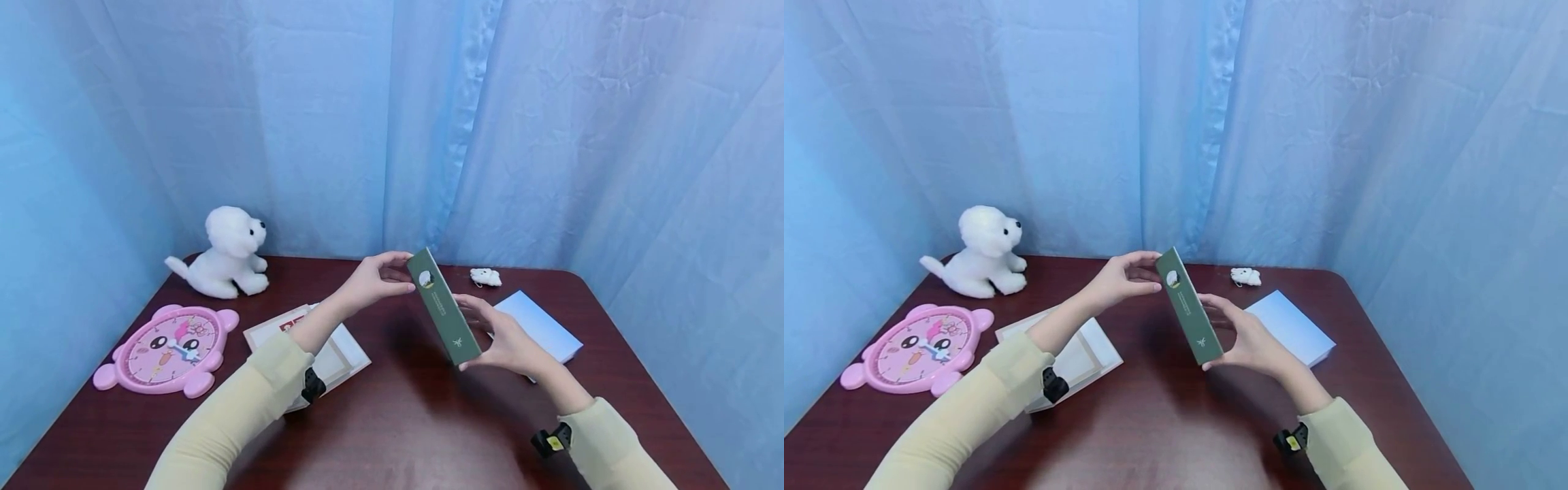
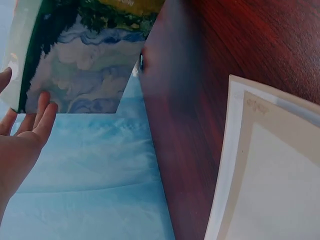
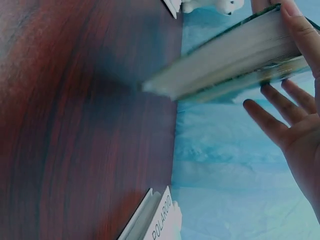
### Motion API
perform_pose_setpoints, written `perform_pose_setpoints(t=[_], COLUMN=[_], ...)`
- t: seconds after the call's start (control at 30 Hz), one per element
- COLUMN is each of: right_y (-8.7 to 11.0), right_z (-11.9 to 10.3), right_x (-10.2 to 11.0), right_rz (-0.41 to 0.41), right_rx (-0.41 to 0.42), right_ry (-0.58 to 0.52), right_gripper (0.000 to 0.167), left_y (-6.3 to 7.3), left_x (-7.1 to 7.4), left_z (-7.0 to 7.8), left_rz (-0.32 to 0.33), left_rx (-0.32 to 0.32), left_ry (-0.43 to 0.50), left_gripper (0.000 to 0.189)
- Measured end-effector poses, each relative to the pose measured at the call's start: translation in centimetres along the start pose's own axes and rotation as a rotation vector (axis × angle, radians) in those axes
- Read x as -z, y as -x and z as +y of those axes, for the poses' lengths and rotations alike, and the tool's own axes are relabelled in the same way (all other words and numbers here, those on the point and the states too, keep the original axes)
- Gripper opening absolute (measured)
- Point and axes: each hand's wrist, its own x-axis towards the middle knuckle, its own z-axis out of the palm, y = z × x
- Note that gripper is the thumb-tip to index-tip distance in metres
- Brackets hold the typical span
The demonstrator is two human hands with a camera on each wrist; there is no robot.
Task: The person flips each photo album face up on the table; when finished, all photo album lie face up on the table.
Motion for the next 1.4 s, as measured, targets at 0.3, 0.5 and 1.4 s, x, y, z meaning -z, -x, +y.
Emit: perform_pose_setpoints(t=[0.3, 0.5, 1.4], right_y=[-0.3, 0.0, 0.5], right_z=[1.1, 3.3, 5.1], right_x=[-1.2, -2.3, -3.2], right_rz=[-0.006, -0.009, -0.037], right_rx=[0.058, 0.014, -0.006], right_ry=[0.027, 0.042, 0.156], right_gripper=[0.103, 0.101, 0.087], left_y=[0.3, 0.3, 0.6], left_x=[-0.6, -0.9, -1.6], left_z=[0.4, 0.3, -0.4], left_rz=[0.016, 0.039, 0.127], left_rx=[0.01, 0.024, -0.019], left_ry=[0.014, 0.044, 0.075], left_gripper=[0.059, 0.054, 0.032])
